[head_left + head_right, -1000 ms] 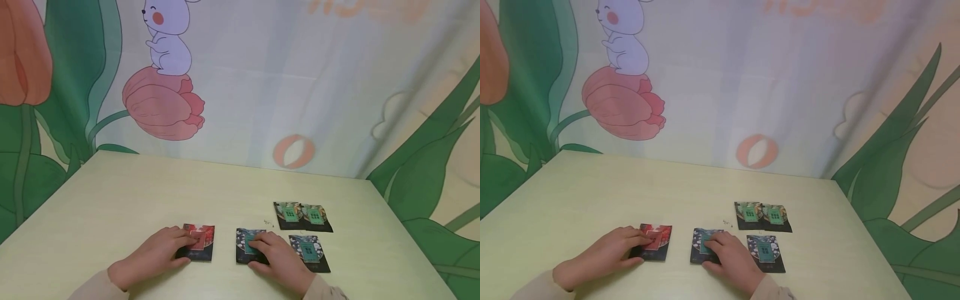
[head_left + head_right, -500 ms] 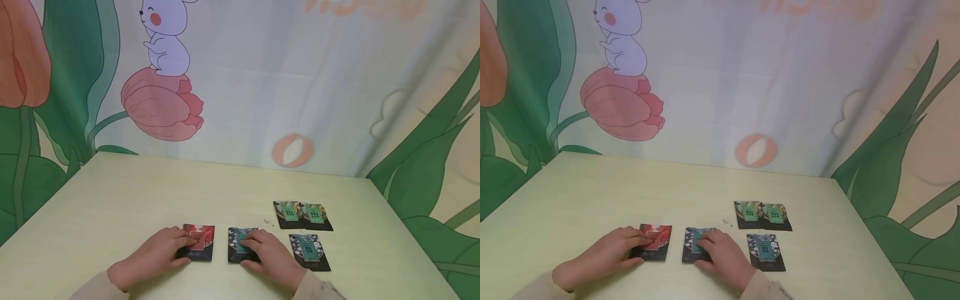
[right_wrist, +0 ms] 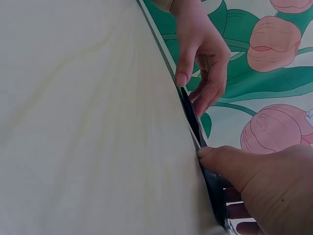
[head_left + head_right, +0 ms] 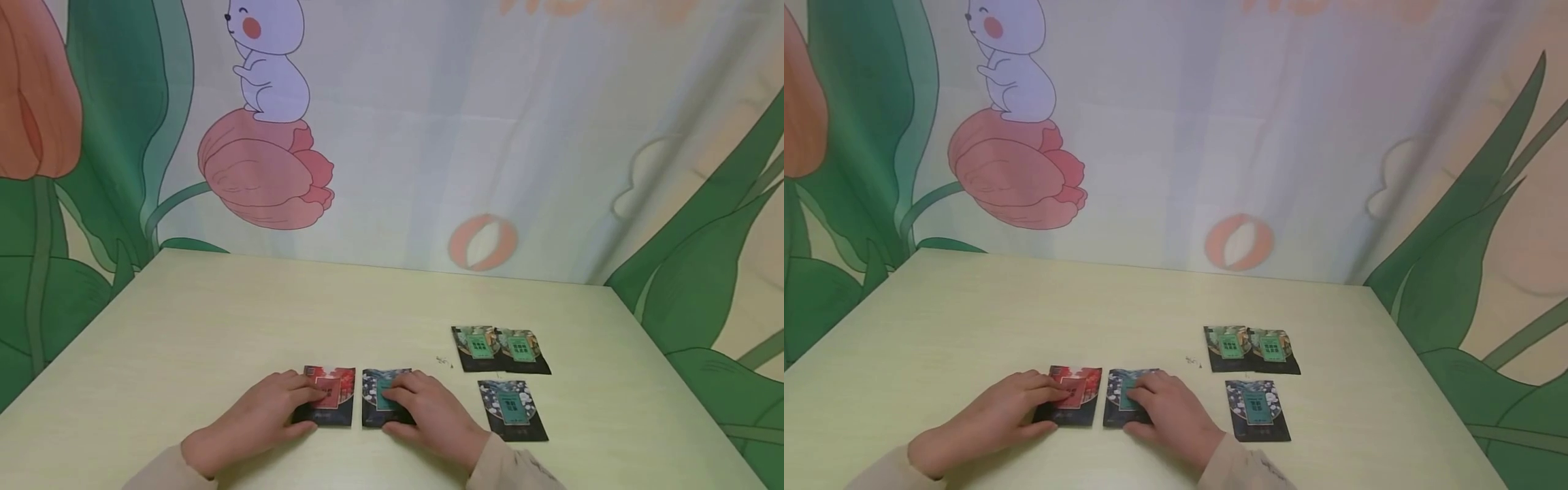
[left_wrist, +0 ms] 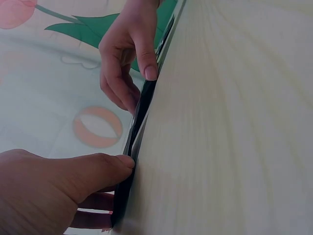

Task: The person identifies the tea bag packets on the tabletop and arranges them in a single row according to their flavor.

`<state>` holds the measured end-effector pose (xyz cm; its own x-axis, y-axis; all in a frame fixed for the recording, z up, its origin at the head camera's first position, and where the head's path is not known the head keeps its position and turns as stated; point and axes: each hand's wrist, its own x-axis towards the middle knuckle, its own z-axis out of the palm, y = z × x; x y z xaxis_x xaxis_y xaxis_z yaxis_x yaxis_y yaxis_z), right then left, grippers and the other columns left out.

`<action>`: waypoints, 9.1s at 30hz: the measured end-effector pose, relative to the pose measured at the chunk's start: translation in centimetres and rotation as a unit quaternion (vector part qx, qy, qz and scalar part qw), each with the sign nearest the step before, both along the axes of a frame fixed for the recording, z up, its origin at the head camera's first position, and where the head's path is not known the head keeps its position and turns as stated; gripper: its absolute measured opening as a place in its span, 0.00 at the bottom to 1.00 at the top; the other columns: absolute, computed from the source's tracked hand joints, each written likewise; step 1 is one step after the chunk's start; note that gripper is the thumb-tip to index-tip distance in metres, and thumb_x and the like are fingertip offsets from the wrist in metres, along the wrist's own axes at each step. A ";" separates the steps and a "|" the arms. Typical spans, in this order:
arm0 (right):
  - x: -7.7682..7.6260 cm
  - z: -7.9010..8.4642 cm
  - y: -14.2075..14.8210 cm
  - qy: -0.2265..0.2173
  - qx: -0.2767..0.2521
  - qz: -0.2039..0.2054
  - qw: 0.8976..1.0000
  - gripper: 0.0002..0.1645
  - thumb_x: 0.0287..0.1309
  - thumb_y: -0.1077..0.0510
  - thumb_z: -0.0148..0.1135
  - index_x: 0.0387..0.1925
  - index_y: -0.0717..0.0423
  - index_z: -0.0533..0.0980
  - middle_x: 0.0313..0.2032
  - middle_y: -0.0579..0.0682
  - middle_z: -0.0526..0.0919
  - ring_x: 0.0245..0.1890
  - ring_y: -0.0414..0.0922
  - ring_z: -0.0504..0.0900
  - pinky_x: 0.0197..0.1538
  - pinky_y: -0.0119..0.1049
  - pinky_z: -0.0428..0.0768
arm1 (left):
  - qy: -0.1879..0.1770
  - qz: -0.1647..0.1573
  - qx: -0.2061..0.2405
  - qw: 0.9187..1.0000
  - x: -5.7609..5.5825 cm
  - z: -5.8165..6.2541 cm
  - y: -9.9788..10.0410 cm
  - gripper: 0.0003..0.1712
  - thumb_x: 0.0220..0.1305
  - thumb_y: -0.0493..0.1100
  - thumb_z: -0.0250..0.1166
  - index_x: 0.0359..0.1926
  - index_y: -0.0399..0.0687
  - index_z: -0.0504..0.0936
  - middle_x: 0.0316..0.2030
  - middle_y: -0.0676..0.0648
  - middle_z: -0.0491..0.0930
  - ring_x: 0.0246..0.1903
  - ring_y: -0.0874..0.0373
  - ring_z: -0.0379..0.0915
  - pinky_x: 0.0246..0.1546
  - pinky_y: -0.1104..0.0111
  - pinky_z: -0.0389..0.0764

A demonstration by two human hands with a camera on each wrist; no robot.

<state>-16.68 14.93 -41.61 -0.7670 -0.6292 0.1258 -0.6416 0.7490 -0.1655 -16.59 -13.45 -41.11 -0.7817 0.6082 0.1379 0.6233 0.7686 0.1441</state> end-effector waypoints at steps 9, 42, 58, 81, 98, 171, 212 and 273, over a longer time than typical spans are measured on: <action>-0.2 0.0 -0.4 0.001 -0.003 0.007 1.000 0.28 0.60 0.37 0.59 0.54 0.49 0.79 0.50 0.44 0.79 0.52 0.41 0.75 0.59 0.38 0.75 | 0.007 -0.004 -0.002 1.000 -0.1 0.1 0.0 0.23 0.51 0.53 0.73 0.47 0.49 0.85 0.44 0.52 0.82 0.43 0.57 0.74 0.49 0.61 0.78; -0.1 2.0 -0.1 0.044 -0.010 0.003 0.999 0.25 0.57 0.38 0.62 0.51 0.46 0.80 0.50 0.43 0.80 0.47 0.40 0.76 0.54 0.35 0.77 | -0.005 -0.003 0.005 1.000 0.1 0.1 -0.1 0.24 0.53 0.54 0.71 0.49 0.49 0.84 0.45 0.52 0.82 0.44 0.56 0.75 0.49 0.59 0.79; 0.8 3.3 4.7 0.066 -0.027 -0.039 0.997 0.26 0.55 0.42 0.66 0.53 0.47 0.79 0.52 0.46 0.79 0.53 0.44 0.78 0.55 0.41 0.79 | 0.009 -0.012 0.009 1.000 0.0 -0.2 -0.1 0.23 0.53 0.54 0.71 0.49 0.48 0.84 0.45 0.52 0.82 0.43 0.57 0.74 0.48 0.60 0.78; 2.6 2.2 11.8 0.034 0.010 -0.120 0.992 0.30 0.52 0.38 0.67 0.54 0.46 0.78 0.52 0.45 0.78 0.52 0.46 0.79 0.51 0.44 0.80 | -0.018 0.014 0.005 1.000 0.1 0.0 0.0 0.24 0.51 0.55 0.73 0.48 0.51 0.85 0.46 0.52 0.82 0.44 0.57 0.74 0.50 0.59 0.79; 2.8 1.9 14.4 -0.076 0.044 -0.186 0.979 0.36 0.46 0.35 0.69 0.54 0.50 0.78 0.57 0.51 0.76 0.57 0.52 0.75 0.58 0.51 0.77 | 0.004 -0.001 0.007 1.000 0.0 -0.1 -0.2 0.23 0.51 0.54 0.73 0.47 0.49 0.85 0.43 0.52 0.82 0.40 0.59 0.72 0.45 0.63 0.79; 0.4 1.1 5.6 0.002 0.045 -0.055 0.997 0.33 0.56 0.36 0.63 0.56 0.51 0.77 0.54 0.49 0.78 0.54 0.48 0.77 0.59 0.46 0.76 | 0.004 -0.004 0.014 1.000 -0.1 -0.3 -0.2 0.22 0.52 0.54 0.72 0.47 0.49 0.85 0.44 0.52 0.82 0.41 0.59 0.73 0.46 0.63 0.79; -1.2 1.6 6.0 0.053 0.004 -0.050 0.997 0.30 0.53 0.38 0.65 0.53 0.49 0.78 0.51 0.48 0.80 0.51 0.47 0.79 0.55 0.44 0.79 | -0.025 0.006 0.011 1.000 -0.1 0.1 -0.2 0.24 0.53 0.54 0.72 0.50 0.50 0.84 0.47 0.52 0.82 0.45 0.57 0.74 0.50 0.59 0.79; -4.5 -0.4 11.6 0.018 -0.019 -0.158 0.987 0.29 0.58 0.48 0.65 0.59 0.56 0.75 0.60 0.59 0.75 0.61 0.60 0.73 0.62 0.57 0.71 | -0.026 0.013 0.013 0.999 -0.1 0.0 -0.4 0.24 0.52 0.54 0.72 0.49 0.51 0.84 0.46 0.53 0.82 0.46 0.57 0.74 0.50 0.58 0.79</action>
<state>-21.16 26.49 -42.02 -0.9191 -0.3527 0.1758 -0.3821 0.9068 -0.1781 -16.73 -13.84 -41.13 -0.8042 0.5837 0.1123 0.5938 0.7804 0.1961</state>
